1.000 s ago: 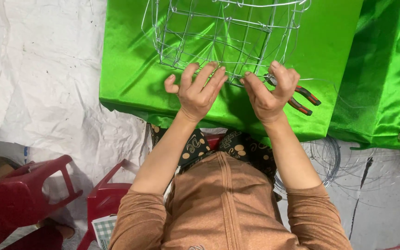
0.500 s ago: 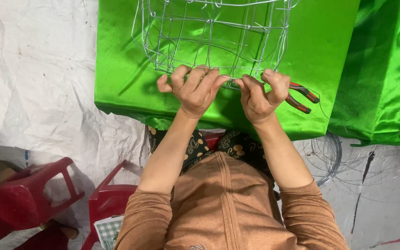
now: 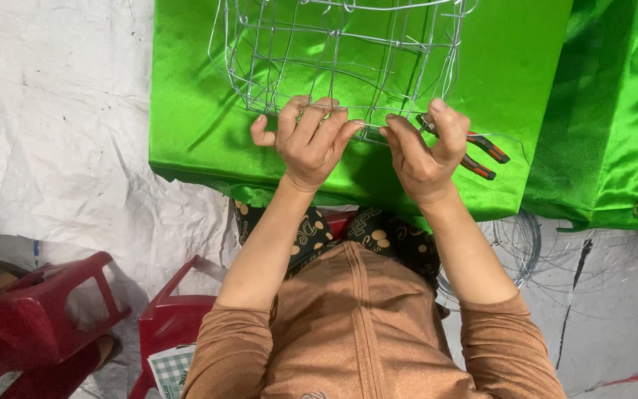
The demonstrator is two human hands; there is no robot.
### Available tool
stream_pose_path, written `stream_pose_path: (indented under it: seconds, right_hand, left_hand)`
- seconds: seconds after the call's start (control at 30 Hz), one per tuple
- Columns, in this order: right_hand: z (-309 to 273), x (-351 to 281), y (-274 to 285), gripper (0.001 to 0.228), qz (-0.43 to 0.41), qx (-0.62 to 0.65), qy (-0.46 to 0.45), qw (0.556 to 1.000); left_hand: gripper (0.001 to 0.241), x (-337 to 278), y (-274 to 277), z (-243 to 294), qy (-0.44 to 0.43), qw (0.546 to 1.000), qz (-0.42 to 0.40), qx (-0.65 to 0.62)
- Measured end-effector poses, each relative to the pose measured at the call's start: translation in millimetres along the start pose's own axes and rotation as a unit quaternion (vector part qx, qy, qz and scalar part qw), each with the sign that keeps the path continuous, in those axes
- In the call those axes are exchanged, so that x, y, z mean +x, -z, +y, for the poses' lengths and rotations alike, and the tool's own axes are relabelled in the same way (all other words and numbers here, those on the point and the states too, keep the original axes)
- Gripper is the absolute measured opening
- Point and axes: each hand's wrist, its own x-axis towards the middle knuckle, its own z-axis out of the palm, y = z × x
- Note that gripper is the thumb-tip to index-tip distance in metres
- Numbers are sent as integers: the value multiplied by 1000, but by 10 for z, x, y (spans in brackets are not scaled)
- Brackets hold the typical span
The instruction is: Assembling a wire mesh structure by cutting and twisting metal wires using pliers
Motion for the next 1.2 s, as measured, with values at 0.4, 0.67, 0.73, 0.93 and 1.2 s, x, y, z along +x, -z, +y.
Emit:
stream_pose_path:
  seconds: [0.4,0.67,0.73,0.93,1.2]
  right_hand:
    - [-46,172,235,34,-84,11,-72,994]
    - [-153,334,307,36,-120,-5,-110,987]
    - [-128,261,260,37,-110,-26,-105,988]
    - [-163,200,188,44,-81,-80,-90,989]
    - [-141,291,196,37,-68,-32,-89,993]
  left_hand:
    - [34,-212,-123,-44,-4,998,-1,70]
    - [41,-199,-114,42,25,996,-41,76]
    - [42,-237,-141,35,26,996,-37,81]
    - [42,-273,-158,33,25,993,-31,108]
    - [46,-308,-207,31,36,991,-11,127]
